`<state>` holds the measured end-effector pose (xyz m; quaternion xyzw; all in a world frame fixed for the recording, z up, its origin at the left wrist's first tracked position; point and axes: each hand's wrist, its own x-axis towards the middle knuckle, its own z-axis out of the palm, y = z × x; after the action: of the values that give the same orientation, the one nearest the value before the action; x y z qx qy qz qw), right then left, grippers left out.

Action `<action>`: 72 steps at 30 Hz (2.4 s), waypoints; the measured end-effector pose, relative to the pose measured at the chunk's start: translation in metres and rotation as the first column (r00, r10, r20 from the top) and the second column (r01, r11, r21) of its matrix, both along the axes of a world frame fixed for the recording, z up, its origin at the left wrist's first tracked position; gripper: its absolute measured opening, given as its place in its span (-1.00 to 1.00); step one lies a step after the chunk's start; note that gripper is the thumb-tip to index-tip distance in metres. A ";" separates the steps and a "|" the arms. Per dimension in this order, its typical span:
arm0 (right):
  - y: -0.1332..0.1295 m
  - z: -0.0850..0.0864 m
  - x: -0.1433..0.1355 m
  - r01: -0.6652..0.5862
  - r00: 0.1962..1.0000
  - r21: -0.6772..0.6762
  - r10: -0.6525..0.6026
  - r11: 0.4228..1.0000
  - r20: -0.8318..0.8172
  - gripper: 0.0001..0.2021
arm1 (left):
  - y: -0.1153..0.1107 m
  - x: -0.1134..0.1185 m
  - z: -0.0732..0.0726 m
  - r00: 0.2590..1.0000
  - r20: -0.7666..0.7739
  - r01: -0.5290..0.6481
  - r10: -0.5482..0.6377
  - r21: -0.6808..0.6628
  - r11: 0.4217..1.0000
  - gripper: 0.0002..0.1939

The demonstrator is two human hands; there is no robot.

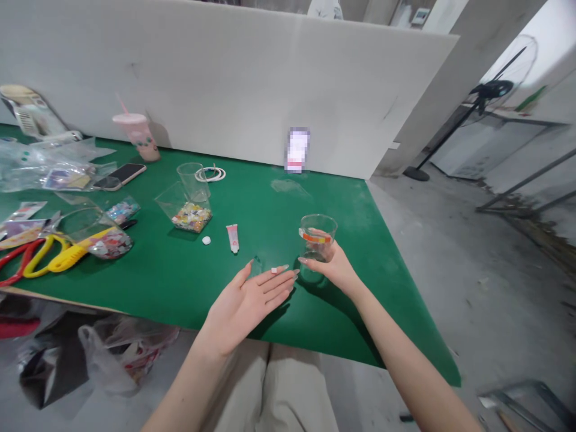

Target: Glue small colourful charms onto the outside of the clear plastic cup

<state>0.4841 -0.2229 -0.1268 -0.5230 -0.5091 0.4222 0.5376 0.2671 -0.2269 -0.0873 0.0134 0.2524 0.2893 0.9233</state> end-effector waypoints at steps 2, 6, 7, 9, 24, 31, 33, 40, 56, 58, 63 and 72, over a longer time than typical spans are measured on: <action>-0.003 0.004 -0.005 0.046 0.998 0.031 -0.047 0.998 0.041 -0.37 | 0.000 -0.001 -0.001 1.000 0.012 -0.013 0.013 -0.008 1.000 -0.34; -0.007 0.000 -0.017 0.127 0.987 0.017 -0.128 0.992 0.099 -0.33 | 0.002 -0.003 -0.004 0.998 0.043 -0.036 0.037 -0.015 0.999 -0.32; -0.008 -0.002 -0.019 0.133 0.987 0.003 -0.133 0.991 0.095 -0.30 | 0.003 -0.003 -0.005 0.998 0.050 -0.038 0.039 -0.011 0.999 -0.32; -0.008 -0.005 -0.022 0.139 0.988 -0.021 -0.137 0.990 0.069 -0.22 | 0.005 -0.003 -0.006 0.998 0.050 -0.039 0.039 -0.002 0.999 -0.32; -0.006 -0.010 -0.011 0.122 0.983 -0.056 -0.128 0.991 -0.129 -0.35 | 0.009 -0.001 -0.001 0.997 -0.068 -0.033 0.039 0.080 0.996 -0.38; -0.009 -0.010 -0.012 0.146 0.989 -0.038 -0.145 0.989 0.038 -0.34 | 0.007 0.005 -0.008 0.997 -0.068 -0.037 0.039 0.035 0.999 -0.38; -0.010 -0.010 -0.012 0.157 0.983 -0.014 -0.155 0.988 0.095 -0.27 | 0.007 0.007 -0.009 0.997 -0.070 -0.023 0.024 0.019 1.000 -0.39; -0.014 -0.004 -0.013 0.129 0.937 0.101 -0.154 0.987 0.315 -0.20 | 0.008 0.006 -0.010 0.999 -0.039 -0.037 0.037 -0.002 0.999 -0.45; -0.022 -0.007 -0.019 0.096 0.742 0.328 -0.287 0.940 0.606 -0.17 | 0.014 0.018 -0.003 0.990 -0.125 -0.058 0.060 0.022 0.998 -0.42; -0.022 -0.007 -0.018 0.059 0.707 0.372 -0.302 0.926 0.639 -0.21 | 0.012 0.017 -0.001 0.990 -0.132 -0.047 0.051 0.034 0.998 -0.40; -0.023 -0.006 -0.015 -0.016 0.656 0.496 -0.366 0.868 0.660 -0.26 | 0.010 0.014 0.003 0.994 -0.106 -0.021 0.027 0.058 0.998 -0.39; -0.023 -0.003 -0.010 -0.131 0.635 0.588 -0.388 0.798 0.668 -0.26 | 0.008 0.010 0.004 0.998 -0.065 -0.021 0.023 0.036 0.999 -0.39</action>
<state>0.4740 -0.2455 -0.1296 -0.4943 -0.7496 -0.0589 0.4363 0.2767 -0.2192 -0.0829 0.0364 0.2774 0.3034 0.9109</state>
